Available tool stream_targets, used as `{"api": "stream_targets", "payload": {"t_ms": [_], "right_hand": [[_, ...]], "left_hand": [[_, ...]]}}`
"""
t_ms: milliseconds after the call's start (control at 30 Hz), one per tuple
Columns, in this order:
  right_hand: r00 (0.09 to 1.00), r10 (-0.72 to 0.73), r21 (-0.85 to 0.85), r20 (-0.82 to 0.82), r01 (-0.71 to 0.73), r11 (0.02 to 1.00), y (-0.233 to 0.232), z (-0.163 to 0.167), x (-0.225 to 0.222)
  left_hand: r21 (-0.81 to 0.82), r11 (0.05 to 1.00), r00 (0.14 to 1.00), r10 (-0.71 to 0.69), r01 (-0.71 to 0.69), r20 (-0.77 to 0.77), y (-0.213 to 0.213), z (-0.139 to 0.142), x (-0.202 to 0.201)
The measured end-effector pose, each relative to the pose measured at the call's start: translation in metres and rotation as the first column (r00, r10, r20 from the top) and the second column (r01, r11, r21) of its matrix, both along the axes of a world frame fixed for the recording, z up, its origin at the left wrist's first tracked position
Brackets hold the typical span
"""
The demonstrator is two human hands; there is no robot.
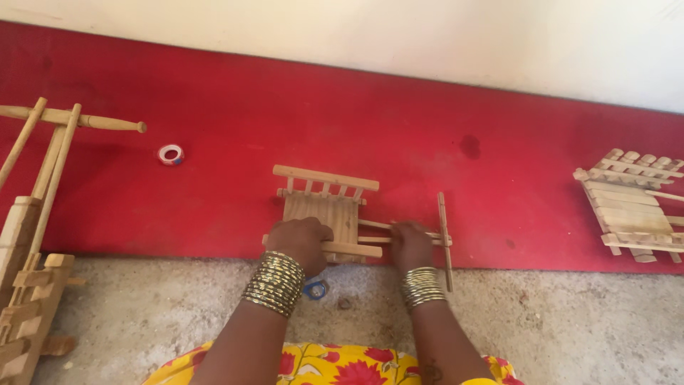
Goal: The person sits on the floor and assembles a small wooden toy cart, fitting slatted side panels and a long wooden handle onto the toy body by hand, turning the toy over to attach parts from different sides. Other finished wooden toys lie on the red mat nearby.
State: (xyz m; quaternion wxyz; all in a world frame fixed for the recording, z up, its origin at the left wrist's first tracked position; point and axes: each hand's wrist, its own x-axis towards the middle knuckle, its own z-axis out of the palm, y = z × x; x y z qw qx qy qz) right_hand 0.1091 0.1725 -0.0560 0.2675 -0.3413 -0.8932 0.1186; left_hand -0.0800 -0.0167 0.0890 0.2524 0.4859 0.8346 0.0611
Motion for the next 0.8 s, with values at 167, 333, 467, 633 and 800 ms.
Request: {"api": "stream_targets", "payload": {"t_ms": [167, 333, 467, 633, 800], "right_hand": [[0.979, 0.121, -0.16, -0.162, -0.147, 0.976, -0.017, -0.002, -0.024], [0.983, -0.042, 0.008, 0.177, 0.042, 0.999, -0.003, 0.014, -0.011], [0.908, -0.241, -0.146, 0.343, 0.305, 0.941, 0.013, 0.027, 0.009], [0.947, -0.116, -0.086, 0.299, 0.148, 0.985, 0.014, 0.021, 0.005], [0.98, 0.2, -0.022, 0.001, -0.2, 0.98, -0.008, 0.011, -0.019]], "left_hand": [[0.039, 0.999, 1.0, -0.002, 0.003, -0.02, 0.0, -0.002, 0.001], [-0.001, 1.0, 1.0, 0.006, -0.006, 0.004, -0.001, -0.005, 0.001], [0.111, 0.994, 1.0, 0.012, -0.009, -0.023, -0.002, -0.005, 0.0], [-0.038, 0.999, 1.0, 0.005, -0.004, 0.019, 0.001, -0.001, 0.001], [-0.051, 0.997, 0.98, 0.053, -0.064, -0.19, 0.016, 0.002, 0.029]]}}
